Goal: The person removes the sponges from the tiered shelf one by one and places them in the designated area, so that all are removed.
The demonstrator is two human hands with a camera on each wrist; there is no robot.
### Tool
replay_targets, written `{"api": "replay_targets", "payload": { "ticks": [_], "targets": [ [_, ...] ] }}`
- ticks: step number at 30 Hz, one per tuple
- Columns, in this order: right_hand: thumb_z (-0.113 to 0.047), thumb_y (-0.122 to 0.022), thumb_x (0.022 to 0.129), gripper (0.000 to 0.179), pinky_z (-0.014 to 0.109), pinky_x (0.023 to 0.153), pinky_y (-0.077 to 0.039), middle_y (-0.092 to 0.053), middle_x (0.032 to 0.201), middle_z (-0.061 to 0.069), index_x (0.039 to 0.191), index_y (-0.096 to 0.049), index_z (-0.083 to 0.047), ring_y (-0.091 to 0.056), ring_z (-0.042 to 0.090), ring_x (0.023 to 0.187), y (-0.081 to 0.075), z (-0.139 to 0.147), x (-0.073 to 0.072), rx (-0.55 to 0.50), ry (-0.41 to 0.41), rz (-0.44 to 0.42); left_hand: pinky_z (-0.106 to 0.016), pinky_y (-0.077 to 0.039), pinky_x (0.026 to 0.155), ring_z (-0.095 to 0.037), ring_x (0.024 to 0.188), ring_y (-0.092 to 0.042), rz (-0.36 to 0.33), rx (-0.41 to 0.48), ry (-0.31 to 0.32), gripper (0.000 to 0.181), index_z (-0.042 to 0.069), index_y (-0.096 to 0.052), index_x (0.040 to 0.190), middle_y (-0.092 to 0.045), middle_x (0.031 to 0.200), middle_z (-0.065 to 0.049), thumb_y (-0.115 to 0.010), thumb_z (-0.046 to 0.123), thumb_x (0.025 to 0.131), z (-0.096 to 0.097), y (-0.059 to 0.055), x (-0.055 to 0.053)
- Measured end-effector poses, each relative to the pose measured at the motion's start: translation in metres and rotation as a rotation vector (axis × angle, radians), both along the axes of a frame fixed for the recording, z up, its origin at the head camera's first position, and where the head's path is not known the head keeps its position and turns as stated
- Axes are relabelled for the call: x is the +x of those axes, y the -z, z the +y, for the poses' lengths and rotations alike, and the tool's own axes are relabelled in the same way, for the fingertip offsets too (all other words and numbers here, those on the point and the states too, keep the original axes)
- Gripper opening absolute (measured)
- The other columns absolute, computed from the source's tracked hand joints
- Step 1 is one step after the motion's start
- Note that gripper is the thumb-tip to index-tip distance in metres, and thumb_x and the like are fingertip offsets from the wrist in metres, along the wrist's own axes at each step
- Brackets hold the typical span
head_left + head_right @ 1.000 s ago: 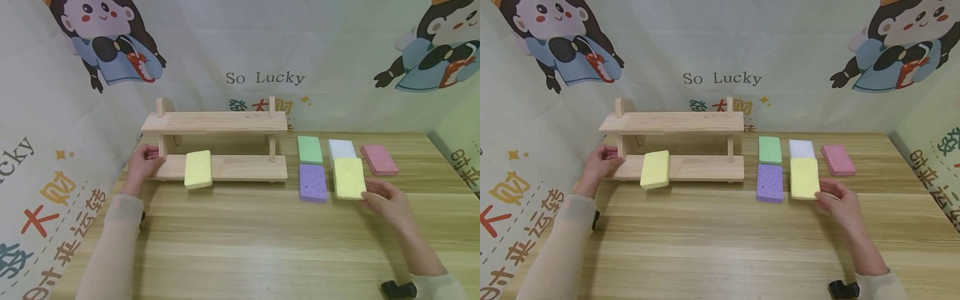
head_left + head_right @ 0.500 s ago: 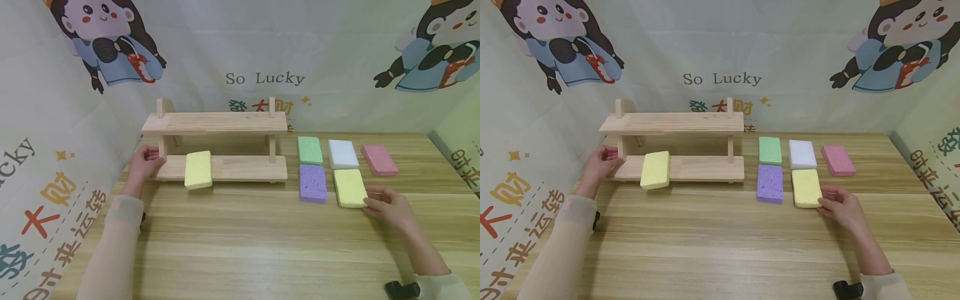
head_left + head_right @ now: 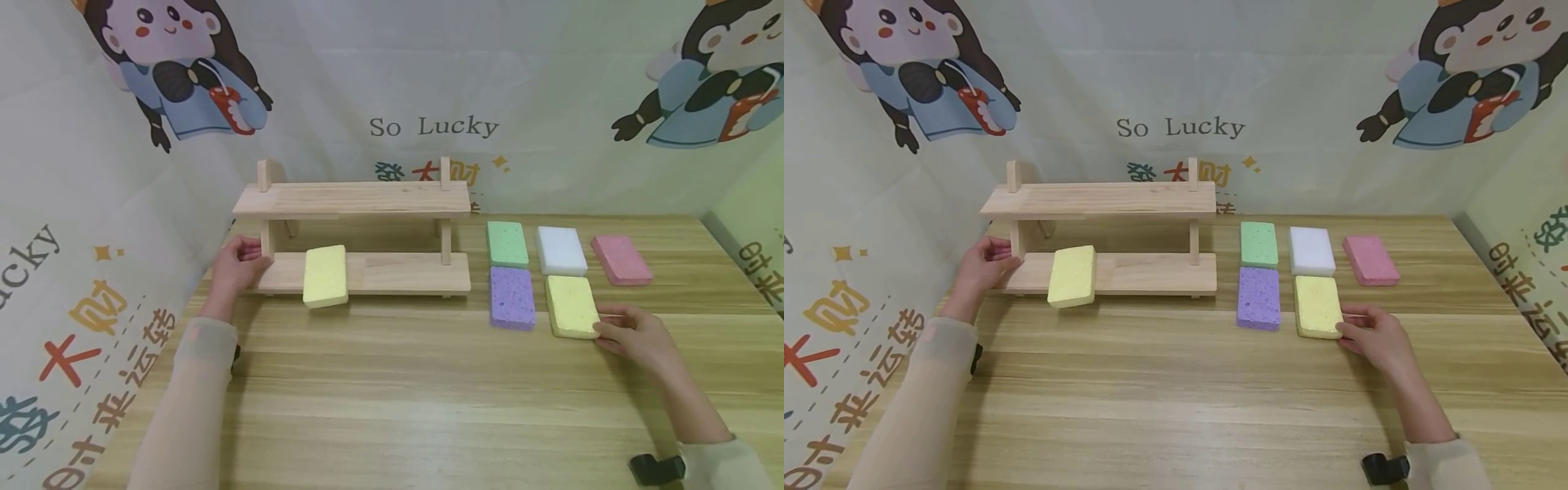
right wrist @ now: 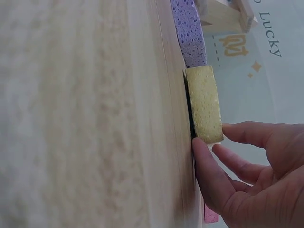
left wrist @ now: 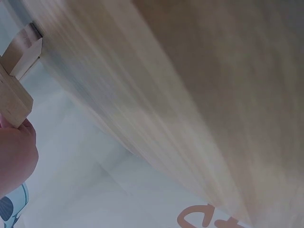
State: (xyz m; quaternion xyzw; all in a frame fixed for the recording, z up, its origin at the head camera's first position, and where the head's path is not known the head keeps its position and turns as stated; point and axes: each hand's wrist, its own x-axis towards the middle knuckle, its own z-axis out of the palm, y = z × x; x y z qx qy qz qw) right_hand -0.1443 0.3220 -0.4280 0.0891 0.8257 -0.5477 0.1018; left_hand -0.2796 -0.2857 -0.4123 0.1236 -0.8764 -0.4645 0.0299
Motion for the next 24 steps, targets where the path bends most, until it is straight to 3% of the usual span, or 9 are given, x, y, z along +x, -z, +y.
{"api": "replay_targets", "payload": {
  "ticks": [5, 14, 24],
  "targets": [
    [0.0, -0.056, 0.098, 0.051, 0.017, 0.076, -0.058, -0.057, 0.102, 0.003, 0.137, -0.034, 0.024, -0.06, -0.008, 0.079, 0.001, -0.0008, -0.0016, 0.068, -0.023, 0.025, -0.008, -0.043, 0.074, 0.001, 0.088, -0.049, -0.001, 0.008, 0.004, 0.045, -0.003, -0.05, 0.131, -0.057, 0.119, -0.009, -0.068, 0.009, 0.092, 0.001, -0.0007, 0.0012],
    [0.0, -0.058, 0.097, 0.05, 0.017, 0.074, -0.058, -0.058, 0.097, 0.004, 0.134, -0.037, 0.025, -0.06, -0.007, 0.075, 0.0001, -0.0016, -0.0025, 0.103, -0.02, 0.056, -0.009, -0.043, 0.075, 0.001, 0.088, -0.049, -0.003, 0.006, 0.004, 0.045, -0.003, -0.05, 0.132, -0.057, 0.122, -0.011, -0.068, 0.008, 0.092, 0.0019, -0.0028, 0.0018],
    [-0.01, -0.059, 0.099, 0.046, 0.016, 0.067, -0.056, -0.054, 0.082, -0.028, 0.131, -0.046, 0.019, -0.057, -0.011, 0.074, -0.0062, -0.0024, 0.0017, 0.177, 0.05, 0.146, -0.009, -0.043, 0.076, -0.002, 0.091, -0.05, -0.014, 0.006, 0.003, 0.046, -0.003, -0.05, 0.132, -0.056, 0.123, -0.012, -0.068, 0.008, 0.092, 0.0021, -0.0034, 0.0013]
  ]
}}
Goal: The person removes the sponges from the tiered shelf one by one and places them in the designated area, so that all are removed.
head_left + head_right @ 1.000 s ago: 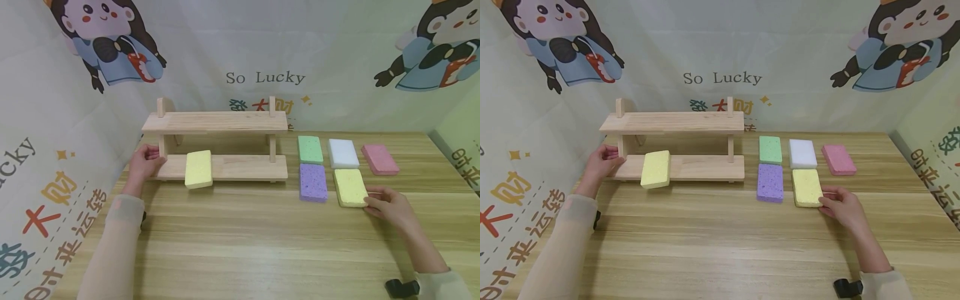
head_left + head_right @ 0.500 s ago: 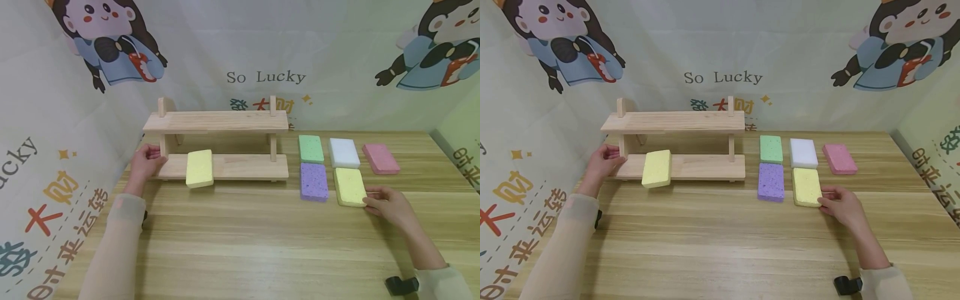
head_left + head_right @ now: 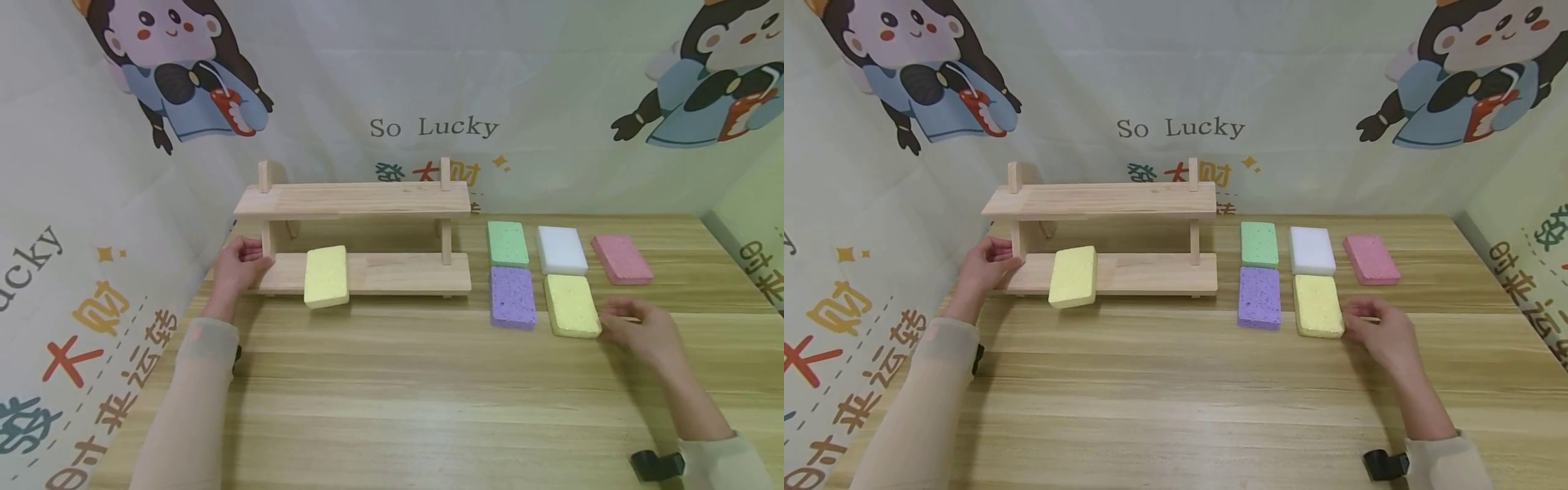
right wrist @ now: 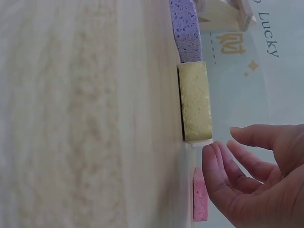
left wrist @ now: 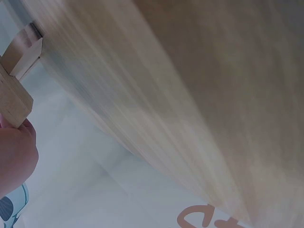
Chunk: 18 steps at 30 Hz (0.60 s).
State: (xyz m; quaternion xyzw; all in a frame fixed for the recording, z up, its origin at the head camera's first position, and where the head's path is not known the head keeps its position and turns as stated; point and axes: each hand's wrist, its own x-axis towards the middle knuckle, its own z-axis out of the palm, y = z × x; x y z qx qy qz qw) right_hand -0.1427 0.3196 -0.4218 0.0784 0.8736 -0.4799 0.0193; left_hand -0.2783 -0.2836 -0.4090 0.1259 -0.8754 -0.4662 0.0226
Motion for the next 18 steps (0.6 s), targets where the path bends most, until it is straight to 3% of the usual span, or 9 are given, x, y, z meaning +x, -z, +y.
{"api": "replay_targets", "payload": {
  "ticks": [5, 9, 13, 15, 18],
  "targets": [
    [-0.014, -0.06, 0.098, 0.045, 0.013, 0.066, -0.054, -0.054, 0.08, -0.034, 0.13, -0.049, 0.016, -0.056, -0.013, 0.074, -0.007, -0.002, -0.001, 0.008, 0.02, 0.05, -0.009, -0.043, 0.076, 0.0, 0.088, -0.05, 0.004, 0.003, 0.0, 0.046, -0.003, -0.05, 0.132, -0.057, 0.122, -0.012, -0.068, 0.008, 0.092, 0.0, 0.0, 0.0],
    [-0.01, -0.062, 0.097, 0.04, 0.011, 0.068, -0.055, -0.057, 0.08, -0.034, 0.126, -0.052, 0.015, -0.058, -0.014, 0.076, -0.011, -0.007, -0.003, -0.053, 0.025, 0.098, -0.008, -0.043, 0.075, 0.003, 0.086, -0.049, 0.011, 0.005, 0.002, 0.045, -0.003, -0.05, 0.131, -0.057, 0.121, -0.011, -0.068, 0.008, 0.092, -0.001, 0.001, 0.001],
    [-0.006, -0.065, 0.095, 0.015, 0.012, 0.069, -0.056, -0.063, 0.082, -0.029, 0.108, -0.066, -0.012, -0.061, -0.011, 0.077, -0.015, -0.012, -0.003, -0.186, 0.011, 0.142, -0.008, -0.043, 0.075, 0.003, 0.086, -0.05, 0.008, 0.007, 0.001, 0.045, -0.003, -0.05, 0.131, -0.057, 0.122, -0.012, -0.069, 0.008, 0.092, -0.001, 0.001, 0.001],
    [-0.003, -0.065, 0.094, 0.025, 0.012, 0.069, -0.056, -0.066, 0.083, -0.026, 0.1, -0.065, -0.027, -0.064, -0.009, 0.077, -0.016, -0.015, -0.003, -0.268, -0.006, 0.158, -0.008, -0.043, 0.075, 0.002, 0.086, -0.05, 0.008, 0.008, 0.003, 0.046, -0.003, -0.05, 0.132, -0.057, 0.123, -0.012, -0.069, 0.008, 0.092, -0.001, 0.001, 0.001],
    [0.0, -0.064, 0.093, 0.033, 0.013, 0.069, -0.056, -0.068, 0.084, -0.022, 0.097, -0.065, -0.033, -0.065, -0.006, 0.077, -0.017, -0.021, -0.005, -0.346, -0.03, 0.167, -0.008, -0.043, 0.075, 0.002, 0.087, -0.049, 0.01, 0.012, 0.007, 0.045, -0.003, -0.05, 0.132, -0.057, 0.122, -0.012, -0.068, 0.008, 0.092, -0.001, 0.001, 0.001]
  ]
}}
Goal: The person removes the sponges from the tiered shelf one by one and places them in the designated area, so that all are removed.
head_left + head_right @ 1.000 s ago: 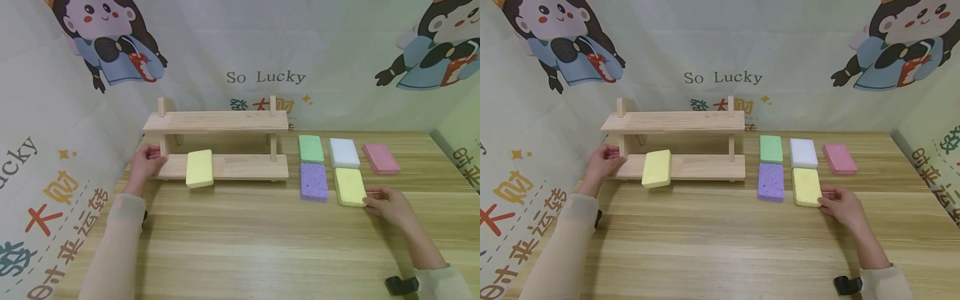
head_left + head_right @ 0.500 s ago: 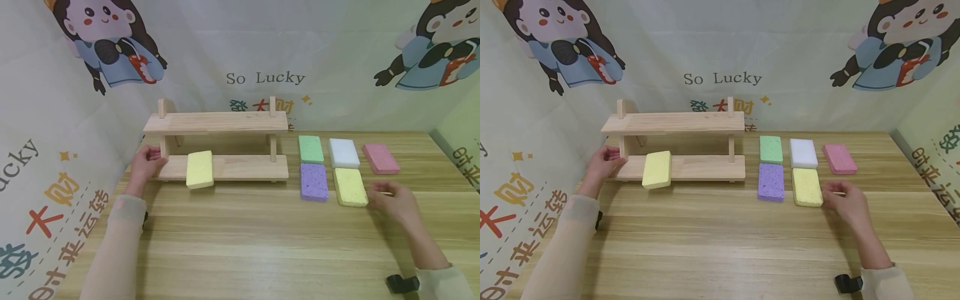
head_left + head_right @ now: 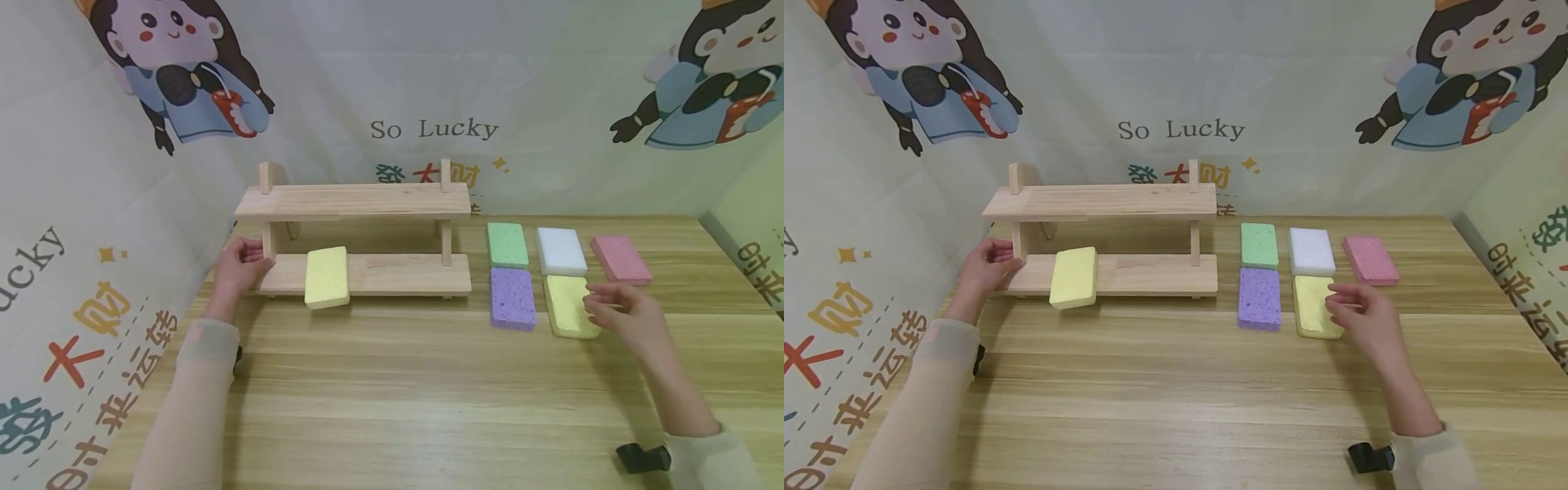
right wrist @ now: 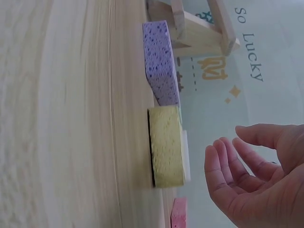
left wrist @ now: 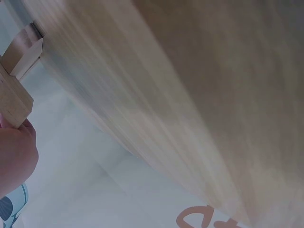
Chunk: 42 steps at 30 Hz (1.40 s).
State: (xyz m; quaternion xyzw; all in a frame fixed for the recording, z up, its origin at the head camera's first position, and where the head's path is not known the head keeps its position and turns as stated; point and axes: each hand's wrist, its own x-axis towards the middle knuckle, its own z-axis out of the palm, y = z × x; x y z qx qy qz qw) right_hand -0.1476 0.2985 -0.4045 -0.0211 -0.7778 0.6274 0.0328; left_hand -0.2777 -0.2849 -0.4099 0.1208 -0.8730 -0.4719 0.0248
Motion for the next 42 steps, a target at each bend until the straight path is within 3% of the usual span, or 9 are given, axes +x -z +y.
{"api": "replay_targets", "payload": {
  "ticks": [7, 10, 13, 16, 18, 23, 26, 36, 42],
  "targets": [
    [0.003, -0.064, 0.092, 0.034, 0.014, 0.07, -0.057, -0.069, 0.084, -0.02, 0.097, -0.067, -0.031, -0.066, -0.005, 0.078, -0.003, -0.018, -0.005, -0.04, -0.027, 0.011, -0.006, -0.044, 0.072, 0.004, 0.084, -0.049, 0.013, 0.002, 0.004, 0.045, -0.003, -0.05, 0.131, -0.057, 0.114, -0.005, -0.068, 0.007, 0.091, -0.001, 0.002, -0.001],
    [0.001, -0.063, 0.093, 0.029, 0.014, 0.071, -0.057, -0.068, 0.084, -0.021, 0.1, -0.067, -0.027, -0.066, -0.005, 0.079, -0.005, -0.029, -0.008, 0.001, -0.039, 0.017, -0.006, -0.044, 0.071, 0.004, 0.084, -0.049, 0.012, -0.003, 0.001, 0.046, -0.003, -0.05, 0.132, -0.057, 0.114, -0.005, -0.069, 0.007, 0.091, -0.002, 0.002, -0.002],
    [-0.002, -0.064, 0.094, 0.019, 0.014, 0.073, -0.057, -0.065, 0.084, -0.024, 0.11, -0.067, -0.012, -0.065, -0.006, 0.08, -0.007, -0.042, -0.013, 0.068, -0.042, 0.001, -0.007, -0.044, 0.071, 0.003, 0.085, -0.05, 0.001, -0.002, -0.005, 0.046, -0.002, -0.05, 0.132, -0.057, 0.115, -0.006, -0.069, 0.008, 0.091, -0.001, 0.002, -0.001],
    [-0.005, -0.064, 0.094, 0.028, 0.014, 0.074, -0.056, -0.064, 0.085, -0.025, 0.121, -0.061, 0.005, -0.063, -0.007, 0.08, -0.008, -0.057, -0.017, 0.126, -0.049, -0.017, -0.007, -0.044, 0.072, 0.002, 0.085, -0.05, -0.004, 0.0, -0.01, 0.046, -0.002, -0.05, 0.131, -0.057, 0.116, -0.007, -0.069, 0.008, 0.091, 0.0, 0.001, 0.0],
    [-0.006, -0.065, 0.094, 0.035, 0.013, 0.073, -0.055, -0.067, 0.09, -0.017, 0.125, -0.058, 0.01, -0.062, -0.008, 0.08, -0.008, -0.069, -0.019, 0.161, -0.054, -0.019, -0.007, -0.043, 0.072, 0.003, 0.084, -0.05, 0.0, 0.0, -0.01, 0.046, -0.003, -0.05, 0.131, -0.057, 0.115, -0.006, -0.069, 0.008, 0.091, 0.0, 0.001, 0.0],
    [-0.008, -0.065, 0.095, 0.036, 0.015, 0.074, -0.056, -0.069, 0.11, 0.02, 0.126, -0.058, 0.009, -0.062, -0.006, 0.081, -0.005, -0.098, -0.024, 0.182, -0.092, -0.014, -0.007, -0.043, 0.071, 0.004, 0.083, -0.049, 0.007, -0.005, -0.01, 0.045, -0.003, -0.051, 0.13, -0.057, 0.112, -0.004, -0.069, 0.008, 0.091, -0.001, 0.001, -0.001],
    [-0.007, -0.064, 0.096, 0.034, 0.016, 0.075, -0.056, -0.065, 0.117, 0.03, 0.124, -0.058, 0.01, -0.066, 0.003, 0.086, -0.003, -0.113, -0.027, 0.156, -0.123, 0.0, -0.007, -0.043, 0.07, 0.004, 0.083, -0.049, 0.007, -0.01, -0.009, 0.044, -0.003, -0.051, 0.13, -0.057, 0.111, -0.004, -0.069, 0.008, 0.091, -0.001, 0.001, -0.001],
    [-0.004, -0.065, 0.094, 0.036, 0.024, 0.081, -0.059, -0.064, 0.122, 0.029, 0.127, -0.058, 0.008, -0.07, 0.029, 0.099, 0.006, -0.163, -0.035, 0.057, -0.202, -0.036, -0.008, -0.044, 0.072, 0.002, 0.085, -0.049, -0.004, -0.01, -0.01, 0.045, -0.002, -0.05, 0.131, -0.057, 0.114, -0.005, -0.069, 0.008, 0.091, 0.0, 0.002, -0.001],
    [-0.004, -0.065, 0.093, 0.036, 0.029, 0.083, -0.06, -0.065, 0.122, 0.027, 0.127, -0.058, 0.006, -0.07, 0.025, 0.098, 0.009, -0.189, -0.041, 0.009, -0.233, -0.039, -0.006, -0.044, 0.071, 0.005, 0.083, -0.05, 0.011, 0.001, -0.002, 0.045, -0.003, -0.051, 0.13, -0.057, 0.11, -0.001, -0.069, 0.007, 0.091, -0.001, 0.002, -0.002]
  ]
}}
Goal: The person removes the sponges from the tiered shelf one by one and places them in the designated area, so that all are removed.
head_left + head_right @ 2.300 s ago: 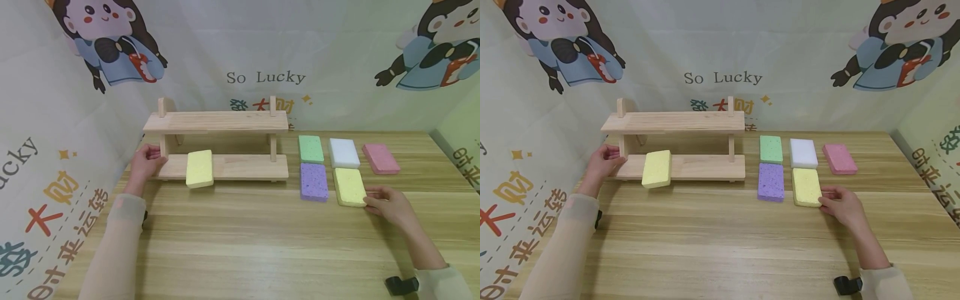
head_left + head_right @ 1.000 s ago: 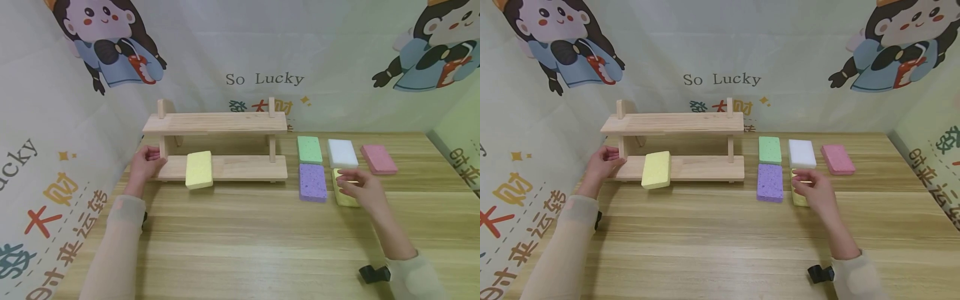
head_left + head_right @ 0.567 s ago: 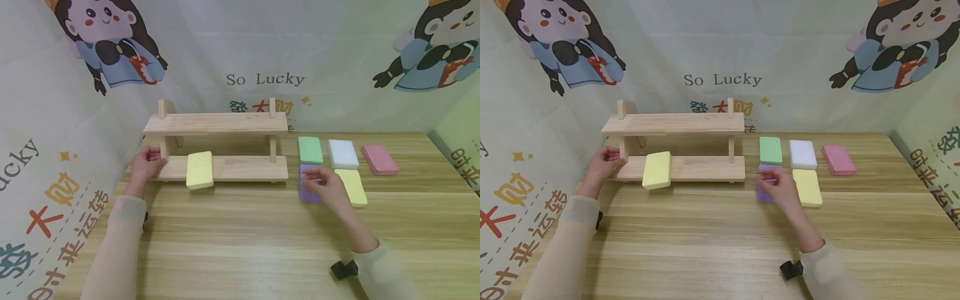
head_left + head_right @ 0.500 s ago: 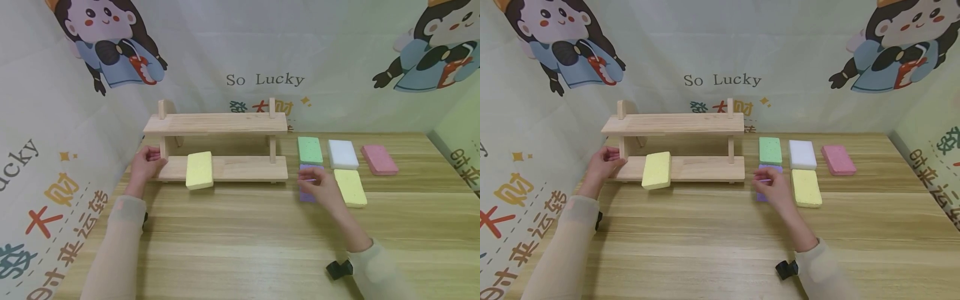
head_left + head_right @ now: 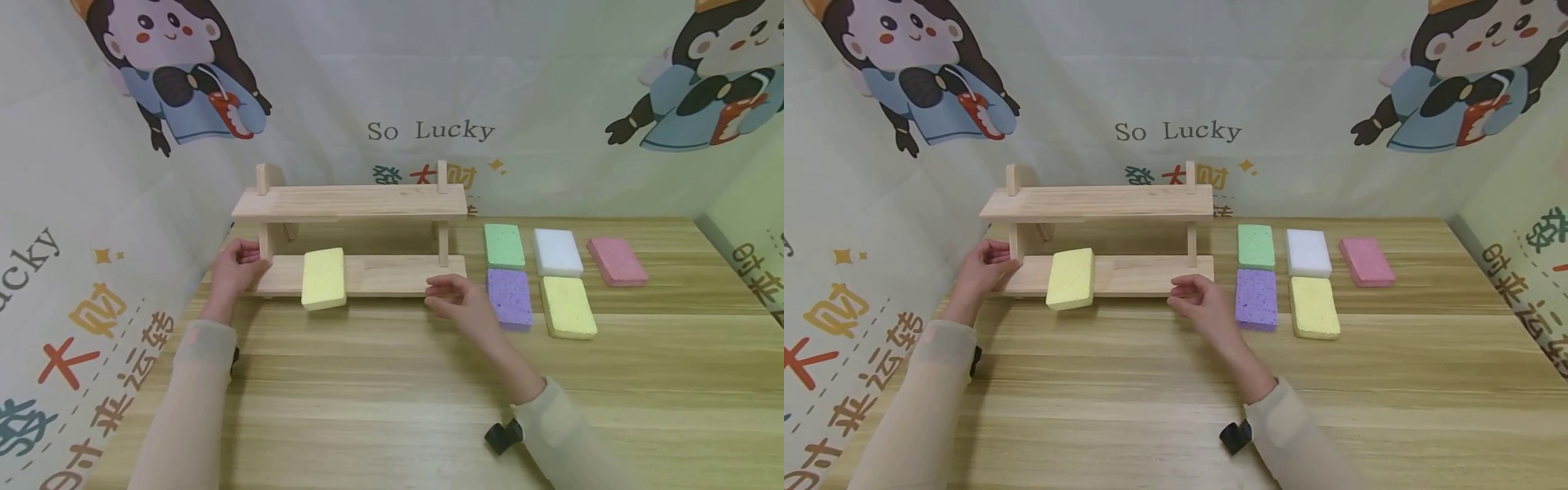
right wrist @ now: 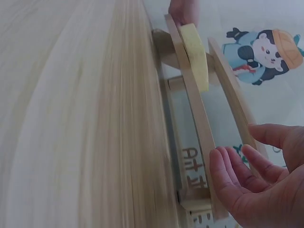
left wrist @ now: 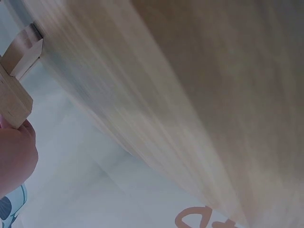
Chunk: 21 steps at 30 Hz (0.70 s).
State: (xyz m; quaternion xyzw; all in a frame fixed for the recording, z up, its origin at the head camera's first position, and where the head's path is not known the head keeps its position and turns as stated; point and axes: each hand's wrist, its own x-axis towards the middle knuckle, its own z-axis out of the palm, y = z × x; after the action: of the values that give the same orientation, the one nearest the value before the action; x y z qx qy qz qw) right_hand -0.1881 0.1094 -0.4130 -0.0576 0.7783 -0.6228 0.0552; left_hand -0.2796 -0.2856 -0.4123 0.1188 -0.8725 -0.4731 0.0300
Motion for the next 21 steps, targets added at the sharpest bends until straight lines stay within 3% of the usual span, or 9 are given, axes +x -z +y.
{"api": "replay_targets", "payload": {
  "ticks": [6, 21],
  "targets": [
    [-0.004, -0.066, 0.093, 0.036, 0.036, 0.086, -0.06, -0.065, 0.122, 0.027, 0.127, -0.058, 0.006, -0.07, 0.032, 0.101, 0.002, -0.027, -0.006, -0.053, -0.033, -0.005, -0.008, -0.044, 0.072, 0.002, 0.086, -0.05, -0.016, -0.007, 0.001, 0.047, -0.001, -0.05, 0.132, -0.057, 0.115, -0.005, -0.069, 0.01, 0.091, -0.002, 0.0, 0.0],
    [-0.006, -0.07, 0.091, 0.042, 0.043, 0.086, -0.06, -0.065, 0.12, 0.022, 0.131, -0.059, 0.001, -0.071, 0.028, 0.1, -0.003, -0.089, -0.024, -0.154, -0.067, -0.075, -0.007, -0.044, 0.073, 0.004, 0.085, -0.05, -0.006, 0.003, -0.008, 0.045, -0.002, -0.05, 0.131, -0.057, 0.113, -0.004, -0.069, 0.008, 0.091, -0.002, 0.001, 0.0]
  ]
}}
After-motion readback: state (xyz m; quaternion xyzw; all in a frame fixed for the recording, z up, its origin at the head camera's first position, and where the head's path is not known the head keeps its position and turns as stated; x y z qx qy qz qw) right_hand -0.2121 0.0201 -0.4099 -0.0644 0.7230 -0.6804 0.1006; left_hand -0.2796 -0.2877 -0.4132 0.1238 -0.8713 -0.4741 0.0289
